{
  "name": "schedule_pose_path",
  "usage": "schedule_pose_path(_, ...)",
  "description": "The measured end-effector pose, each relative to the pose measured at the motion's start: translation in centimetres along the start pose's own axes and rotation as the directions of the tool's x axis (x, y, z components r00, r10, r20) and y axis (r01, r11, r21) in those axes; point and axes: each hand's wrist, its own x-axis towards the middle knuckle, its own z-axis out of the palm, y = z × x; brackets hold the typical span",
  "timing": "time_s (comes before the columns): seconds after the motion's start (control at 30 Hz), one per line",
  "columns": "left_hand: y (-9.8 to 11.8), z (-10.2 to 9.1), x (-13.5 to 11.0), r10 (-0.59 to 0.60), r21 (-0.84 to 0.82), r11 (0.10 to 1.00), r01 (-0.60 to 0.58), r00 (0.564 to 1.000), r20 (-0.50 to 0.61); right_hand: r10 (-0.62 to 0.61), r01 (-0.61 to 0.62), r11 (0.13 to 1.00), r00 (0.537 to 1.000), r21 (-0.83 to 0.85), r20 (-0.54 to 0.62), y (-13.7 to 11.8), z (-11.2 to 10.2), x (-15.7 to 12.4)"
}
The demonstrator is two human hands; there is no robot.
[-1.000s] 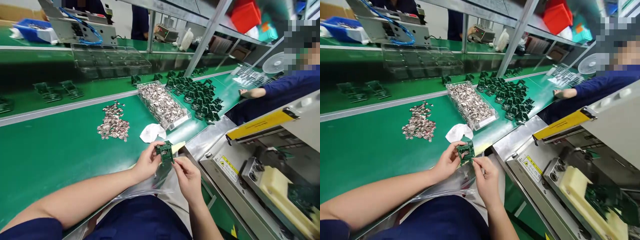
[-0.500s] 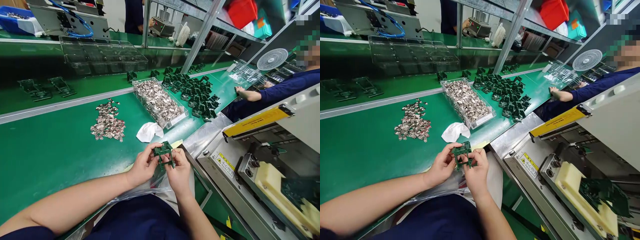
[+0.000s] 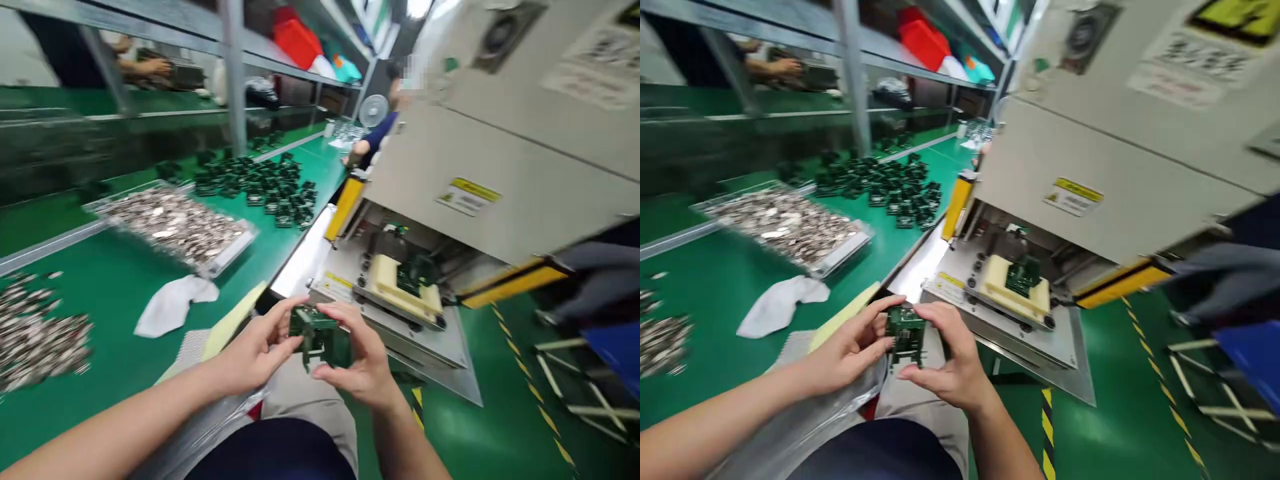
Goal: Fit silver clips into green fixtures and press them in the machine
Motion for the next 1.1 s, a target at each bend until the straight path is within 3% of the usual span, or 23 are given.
schedule_pose_path(0.03,0.6,1.0,2.1,0.038,-0.016,0.999,-0.037,0.996,0.084,0.032,-0.033,0.999,0.989,-0.007,-0.142,-0.1,-2.2,-1.1)
schedule_pose_path(0.07,1.2,2.2,4.4,0.077,-0.006,0.997,-0.077,0.987,0.139,0.050,-0.055,0.998,0.945,-0.006,-0.323,-0.1,-4.4,-2.2)
schedule_pose_path(0.1,1.9,3.6,6.7,0.114,0.028,0.992,-0.121,0.980,0.166,0.049,-0.060,0.998,0.853,-0.005,-0.520,0.0,-6.6,-3.3)
schedule_pose_path(0.13,2.4,5.2,9.2,0.149,0.079,0.983,-0.164,0.974,0.172,0.029,-0.051,0.999,0.717,-0.011,-0.697,0.2,-8.7,-4.3)
schedule_pose_path(0.2,3.2,8.4,14.0,0.189,0.183,0.959,-0.216,0.970,0.152,-0.003,-0.044,0.999,0.455,-0.026,-0.890,0.7,-12.4,-5.6)
schedule_pose_path(0.23,3.4,9.8,16.1,0.184,0.214,0.953,-0.214,0.971,0.151,-0.003,-0.056,0.998,0.385,-0.026,-0.923,0.9,-13.9,-5.8)
schedule_pose_path(0.27,3.5,11.1,18.0,0.159,0.231,0.953,-0.193,0.974,0.158,0.007,-0.076,0.997,0.365,-0.022,-0.931,1.2,-15.1,-5.8)
schedule_pose_path(0.3,3.5,12.1,19.6,0.124,0.234,0.958,-0.164,0.977,0.175,0.019,-0.095,0.995,0.382,-0.019,-0.924,1.4,-16.1,-5.5)
schedule_pose_path(0.37,3.5,13.0,21.5,0.059,0.190,0.977,-0.097,0.979,0.192,0.016,-0.110,0.993,0.466,-0.040,-0.885,1.8,-17.2,-4.2)
schedule_pose_path(0.43,3.5,12.4,21.7,0.040,0.070,0.996,-0.053,0.984,0.174,0.002,-0.132,0.987,0.568,-0.089,-0.823,2.3,-17.7,-2.3)
schedule_pose_path(0.53,3.5,8.6,18.8,-0.001,-0.084,0.996,0.010,0.995,0.101,-0.001,-0.225,0.944,0.732,-0.243,-0.681,2.9,-17.9,0.7)
schedule_pose_path(0.63,2.6,3.1,13.7,-0.115,-0.085,0.989,0.120,0.991,0.066,0.098,-0.305,0.855,0.889,-0.420,-0.447,3.0,-18.1,2.8)
schedule_pose_path(0.7,1.2,-0.2,10.0,-0.232,-0.032,0.971,0.236,0.967,0.103,0.184,-0.328,0.806,0.930,-0.493,-0.319,2.7,-18.2,3.6)
schedule_pose_path(0.77,-0.8,-2.3,6.9,-0.327,0.033,0.945,0.325,0.936,0.131,0.219,-0.329,0.779,0.941,-0.535,-0.259,2.3,-18.2,3.9)
schedule_pose_path(0.87,-3.7,-3.0,4.6,-0.371,0.105,0.928,0.358,0.914,0.166,0.160,-0.287,0.740,0.954,-0.608,-0.255,2.4,-18.5,3.0)
schedule_pose_path(0.93,-5.2,-2.4,4.6,-0.366,0.112,0.930,0.349,0.901,0.232,0.090,-0.335,0.692,0.919,-0.640,-0.385,3.1,-18.8,0.6)
schedule_pose_path(0.97,-5.7,-2.1,5.0,-0.361,0.106,0.933,0.345,0.893,0.269,0.058,-0.405,0.670,0.864,-0.623,-0.500,3.5,-18.9,-1.2)
schedule_pose_path(1.0,-6.1,-1.7,5.4,-0.354,0.099,0.935,0.341,0.886,0.299,0.031,-0.510,0.650,0.759,-0.564,-0.650,4.0,-18.9,-3.4)
schedule_pose_path(1.03,-6.4,-1.4,5.8,-0.345,0.091,0.938,0.334,0.883,0.318,0.015,-0.622,0.639,0.599,-0.453,-0.801,4.4,-18.9,-5.8)
schedule_pose_path(1.07,-6.5,-1.2,6.2,-0.332,0.086,0.943,0.323,0.883,0.331,0.054,-0.708,0.624,0.459,-0.329,-0.887,4.8,-18.7,-8.2)
schedule_pose_path(1.1,-6.5,-1.2,6.4,-0.317,0.085,0.948,0.307,0.884,0.344,0.119,-0.761,0.609,0.368,-0.225,-0.922,5.1,-18.3,-10.3)
